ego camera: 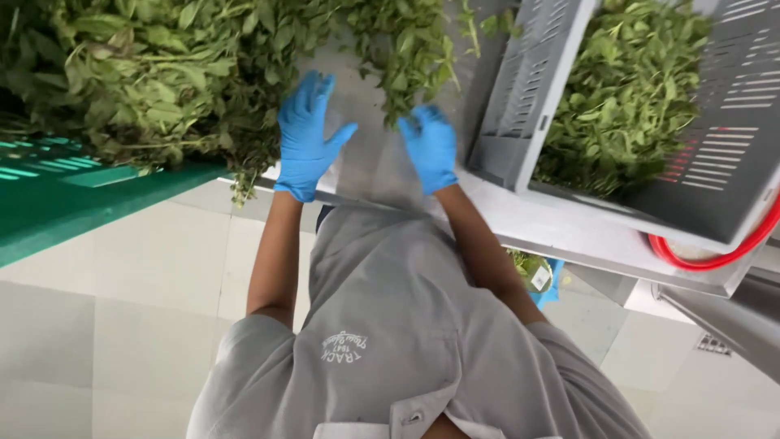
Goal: Picking fresh green leaves from their stems and placing them into a grey plastic crate.
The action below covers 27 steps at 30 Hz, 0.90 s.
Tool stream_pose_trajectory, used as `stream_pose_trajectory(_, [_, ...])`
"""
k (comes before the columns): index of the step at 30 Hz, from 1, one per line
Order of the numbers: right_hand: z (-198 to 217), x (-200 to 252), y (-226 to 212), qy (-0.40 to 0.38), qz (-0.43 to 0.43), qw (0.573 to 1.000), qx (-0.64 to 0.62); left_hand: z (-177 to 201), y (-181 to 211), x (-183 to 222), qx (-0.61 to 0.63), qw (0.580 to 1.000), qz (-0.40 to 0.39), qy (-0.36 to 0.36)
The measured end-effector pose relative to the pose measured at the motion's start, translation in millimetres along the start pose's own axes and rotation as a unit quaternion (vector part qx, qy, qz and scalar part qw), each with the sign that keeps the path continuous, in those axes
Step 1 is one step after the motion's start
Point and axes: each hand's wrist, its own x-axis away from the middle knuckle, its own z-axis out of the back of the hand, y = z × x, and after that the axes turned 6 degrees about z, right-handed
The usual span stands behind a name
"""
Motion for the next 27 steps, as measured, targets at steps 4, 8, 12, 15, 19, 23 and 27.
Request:
stream_pose_trajectory(4, [-25, -16, 14, 0.059, -0.037, 0.997, 0.030, -21, -32, 19, -0.021, 1.000, 0.004, 0.021])
stream_pose_trajectory(8, [-62, 10, 37, 0.036, 0.015, 0.998, -0.054, -21, -39, 25, -0.008, 1.000, -0.001, 0.023])
stream_pose_trajectory(12, [-49, 54, 45, 0.036, -0.003, 0.975, -0.218, -22, -51, 27, 0.031, 0.999, 0.002, 0.043])
stream_pose_trajectory(15, [-15, 69, 42, 0.074, -0.034, 0.965, -0.250, -29, -62, 27, 0.046, 0.998, -0.006, 0.033])
stream_pose_trajectory(19, [29, 53, 4, 0.160, -0.010, 0.987, 0.027, -26, -68, 23, 0.081, 0.996, -0.035, 0.021])
stream_pose_trajectory(23, [43, 2, -40, 0.128, -0.020, 0.990, 0.051, -25, -73, 19, 0.086, 0.995, -0.051, 0.013])
stream_pose_trajectory(27, [-28, -53, 19, 0.062, 0.038, 0.994, 0.076, -22, -74, 11, 0.084, 0.994, -0.070, 0.001])
